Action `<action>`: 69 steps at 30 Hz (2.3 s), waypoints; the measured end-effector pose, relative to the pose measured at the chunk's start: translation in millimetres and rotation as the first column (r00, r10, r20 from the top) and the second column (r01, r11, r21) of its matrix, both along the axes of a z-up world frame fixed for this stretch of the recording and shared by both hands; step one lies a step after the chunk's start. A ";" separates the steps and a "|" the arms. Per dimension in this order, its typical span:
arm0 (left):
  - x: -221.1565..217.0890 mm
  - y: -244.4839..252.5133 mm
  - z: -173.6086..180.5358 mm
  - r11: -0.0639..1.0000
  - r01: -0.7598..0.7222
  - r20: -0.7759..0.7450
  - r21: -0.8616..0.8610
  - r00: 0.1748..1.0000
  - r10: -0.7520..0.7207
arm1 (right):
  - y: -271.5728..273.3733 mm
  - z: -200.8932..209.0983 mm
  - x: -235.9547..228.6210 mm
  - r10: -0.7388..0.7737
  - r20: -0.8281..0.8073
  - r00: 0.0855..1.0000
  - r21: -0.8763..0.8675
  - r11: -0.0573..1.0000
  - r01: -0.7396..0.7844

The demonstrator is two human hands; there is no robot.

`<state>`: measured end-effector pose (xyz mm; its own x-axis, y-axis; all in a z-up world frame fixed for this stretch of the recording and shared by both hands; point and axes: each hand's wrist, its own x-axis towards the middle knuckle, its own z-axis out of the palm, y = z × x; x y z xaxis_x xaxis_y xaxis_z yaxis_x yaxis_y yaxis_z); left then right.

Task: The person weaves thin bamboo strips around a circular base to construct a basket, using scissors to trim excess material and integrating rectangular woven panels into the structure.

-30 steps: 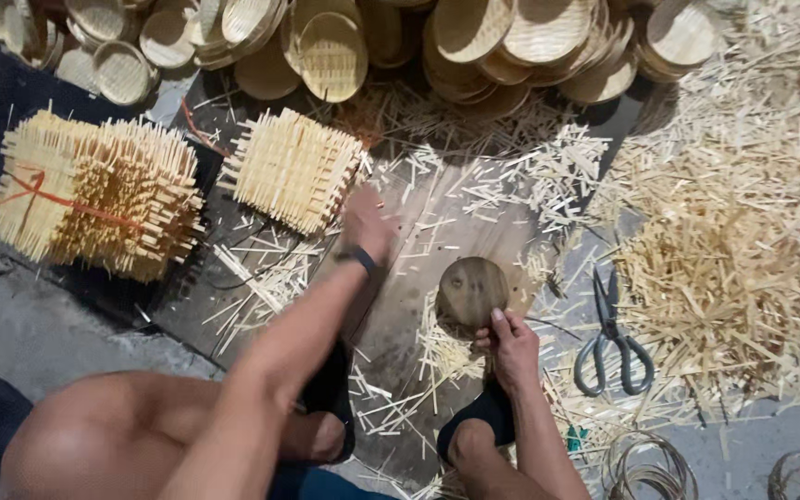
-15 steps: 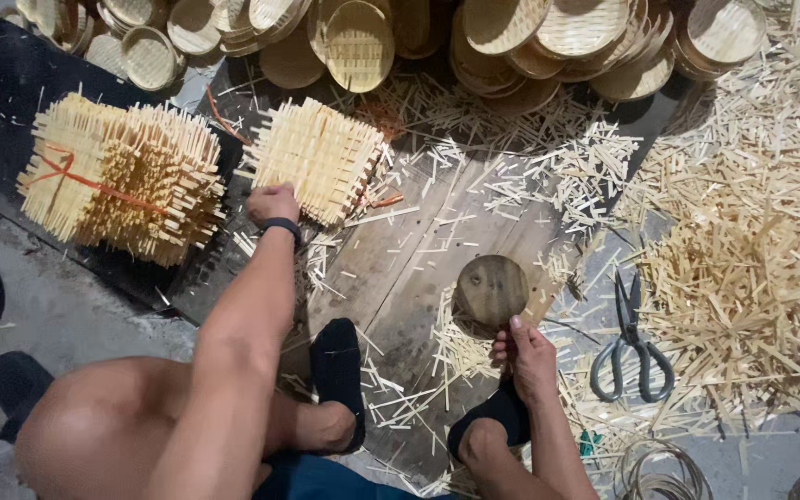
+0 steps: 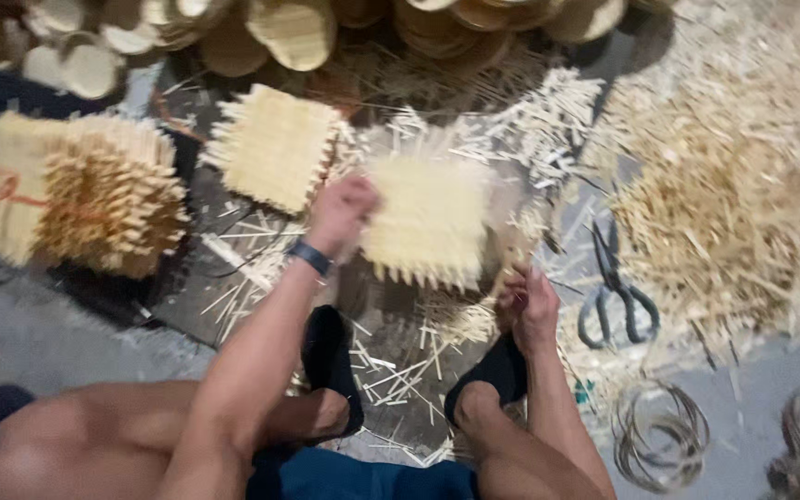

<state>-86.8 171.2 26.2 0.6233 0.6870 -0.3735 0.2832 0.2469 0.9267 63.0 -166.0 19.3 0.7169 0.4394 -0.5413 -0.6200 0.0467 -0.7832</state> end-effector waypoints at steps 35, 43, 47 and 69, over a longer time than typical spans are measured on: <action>24.7 -72.0 -38.8 0.977 0.207 -0.425 -0.051 0.881 -0.208 | -106.4 -44.4 13.7 -0.090 0.504 0.859 -0.313 0.908 0.279; 14.5 -48.3 -20.7 0.997 -0.020 -0.252 -0.069 0.968 0.001 | -343.6 -18.0 7.7 0.098 0.638 0.764 -0.759 0.244 0.603; 18.2 -43.3 -10.5 0.998 -0.058 -0.173 -0.032 0.984 0.051 | -354.0 -20.6 -1.6 0.022 0.193 0.981 -0.981 -0.019 0.194; 84.6 -198.3 258.6 0.592 0.490 0.293 -0.640 0.868 -0.402 | 16.8 273.4 16.0 0.645 0.495 -0.583 -0.767 0.640 0.057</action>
<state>-2.2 -27.1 284.8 0.8464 -0.1043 -0.5222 0.4440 0.6798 0.5837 78.9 -149.2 292.7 0.0460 0.9698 0.2394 0.9989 -0.0421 -0.0216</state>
